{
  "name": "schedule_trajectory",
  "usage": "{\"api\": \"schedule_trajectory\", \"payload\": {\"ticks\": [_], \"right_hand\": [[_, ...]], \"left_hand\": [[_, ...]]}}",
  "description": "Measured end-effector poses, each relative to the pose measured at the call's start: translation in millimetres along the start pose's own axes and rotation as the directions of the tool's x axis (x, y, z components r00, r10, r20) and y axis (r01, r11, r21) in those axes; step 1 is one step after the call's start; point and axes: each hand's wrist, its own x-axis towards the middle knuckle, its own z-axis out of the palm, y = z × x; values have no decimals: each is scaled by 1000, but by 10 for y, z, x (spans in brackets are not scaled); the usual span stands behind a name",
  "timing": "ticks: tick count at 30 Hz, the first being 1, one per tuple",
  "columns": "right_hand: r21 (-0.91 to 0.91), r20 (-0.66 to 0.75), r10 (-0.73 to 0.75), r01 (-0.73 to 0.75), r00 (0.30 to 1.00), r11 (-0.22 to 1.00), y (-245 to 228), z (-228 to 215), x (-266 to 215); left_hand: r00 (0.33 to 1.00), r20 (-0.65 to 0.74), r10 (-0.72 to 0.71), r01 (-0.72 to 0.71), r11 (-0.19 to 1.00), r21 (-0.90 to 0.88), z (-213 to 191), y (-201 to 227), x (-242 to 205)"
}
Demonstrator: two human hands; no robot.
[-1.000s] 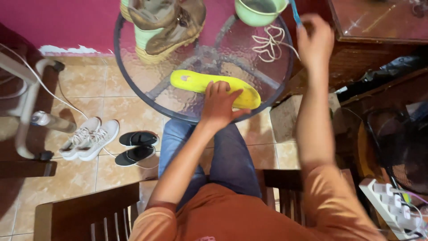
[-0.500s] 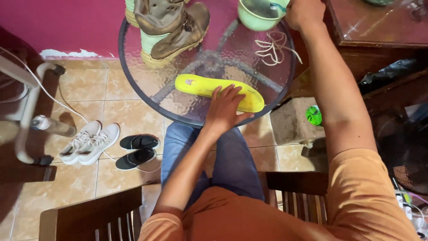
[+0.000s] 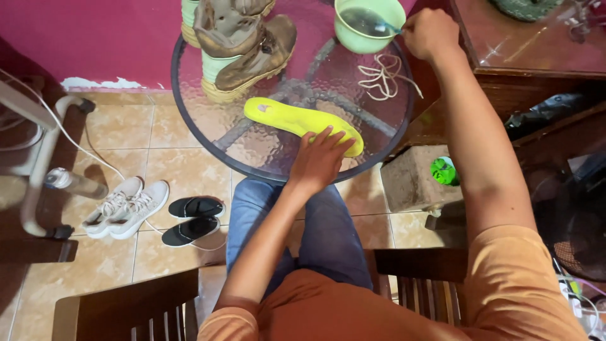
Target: Applying adhesive or a treatment to a shoe insole using a small brush on a repair bench.
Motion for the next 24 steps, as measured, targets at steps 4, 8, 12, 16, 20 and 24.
{"api": "schedule_trajectory", "payload": {"ticks": [4,8,12,16,20,24], "right_hand": [[-70,-40,-74,71,996,995,132,108,-217],[-55,-70,-104,100,992,994,197,69,-335],[-102,-153,-223,209,963,973,270,59,-407],[-133,-103,-216,201,971,970,207,22,-492],[-104,-58,-152,145,987,984,207,-27,-587],[-44,37,-53,54,998,998,57,-364,-796]], "left_hand": [[999,22,28,-28,1000,-7,-33,6,-2],[998,-35,49,-51,997,-58,-96,29,-14],[971,-222,89,-87,996,20,-222,115,5],[960,-257,109,-77,988,132,-252,174,-1],[960,-231,156,-134,985,106,-140,107,0],[957,-201,208,-208,978,18,-59,64,-14]]}}
